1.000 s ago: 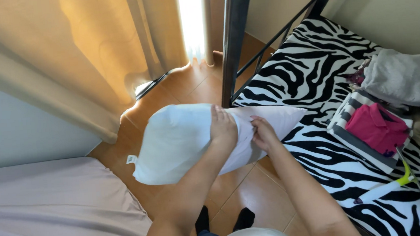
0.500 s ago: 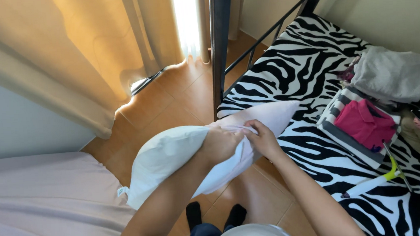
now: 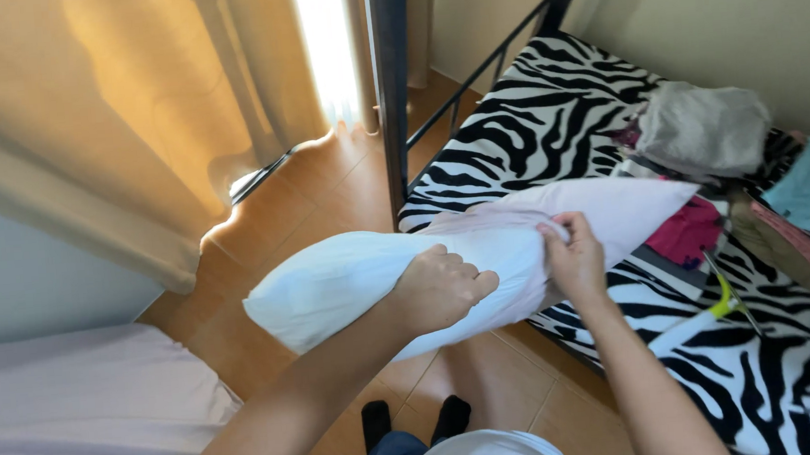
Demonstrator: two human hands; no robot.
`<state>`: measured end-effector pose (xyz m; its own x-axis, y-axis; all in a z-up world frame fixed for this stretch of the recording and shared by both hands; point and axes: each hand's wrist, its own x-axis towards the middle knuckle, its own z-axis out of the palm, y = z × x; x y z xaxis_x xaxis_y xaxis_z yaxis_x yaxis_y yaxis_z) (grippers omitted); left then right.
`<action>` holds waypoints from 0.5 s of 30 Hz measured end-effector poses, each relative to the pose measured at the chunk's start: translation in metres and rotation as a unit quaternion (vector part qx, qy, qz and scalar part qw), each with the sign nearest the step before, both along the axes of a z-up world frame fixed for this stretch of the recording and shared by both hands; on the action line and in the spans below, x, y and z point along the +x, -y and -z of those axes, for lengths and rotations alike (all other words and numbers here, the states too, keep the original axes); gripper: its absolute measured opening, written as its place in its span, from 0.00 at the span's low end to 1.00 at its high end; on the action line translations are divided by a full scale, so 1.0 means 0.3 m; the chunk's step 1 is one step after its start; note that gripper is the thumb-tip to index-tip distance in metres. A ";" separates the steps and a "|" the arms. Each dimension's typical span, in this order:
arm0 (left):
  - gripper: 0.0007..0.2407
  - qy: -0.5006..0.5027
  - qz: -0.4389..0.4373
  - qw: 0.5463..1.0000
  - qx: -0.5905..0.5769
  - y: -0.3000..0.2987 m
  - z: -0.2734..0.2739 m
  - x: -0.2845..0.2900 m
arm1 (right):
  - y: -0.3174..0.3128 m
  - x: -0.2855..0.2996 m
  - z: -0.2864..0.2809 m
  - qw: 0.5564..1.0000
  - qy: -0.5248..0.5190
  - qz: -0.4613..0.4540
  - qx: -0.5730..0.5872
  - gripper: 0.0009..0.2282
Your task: The person puts a pillowcase on a pillow, then folds a cloth and places it on the bed. They repeat the process with a second pillow and a different pillowcase.
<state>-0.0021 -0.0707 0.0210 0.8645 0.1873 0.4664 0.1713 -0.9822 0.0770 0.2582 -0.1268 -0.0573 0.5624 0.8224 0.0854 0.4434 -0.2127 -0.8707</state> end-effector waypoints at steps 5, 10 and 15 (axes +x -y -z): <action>0.02 0.074 0.051 0.995 0.039 -0.034 0.120 0.179 | 0.124 0.206 0.035 0.979 0.134 0.110 0.109 0.12; 0.02 0.124 0.069 0.988 0.059 -0.155 0.240 0.341 | 0.151 0.310 0.133 0.956 0.164 0.223 0.094 0.13; 0.02 0.076 -0.017 0.997 -0.026 -0.186 0.506 0.442 | 0.178 0.316 0.289 0.975 0.081 0.208 -0.011 0.16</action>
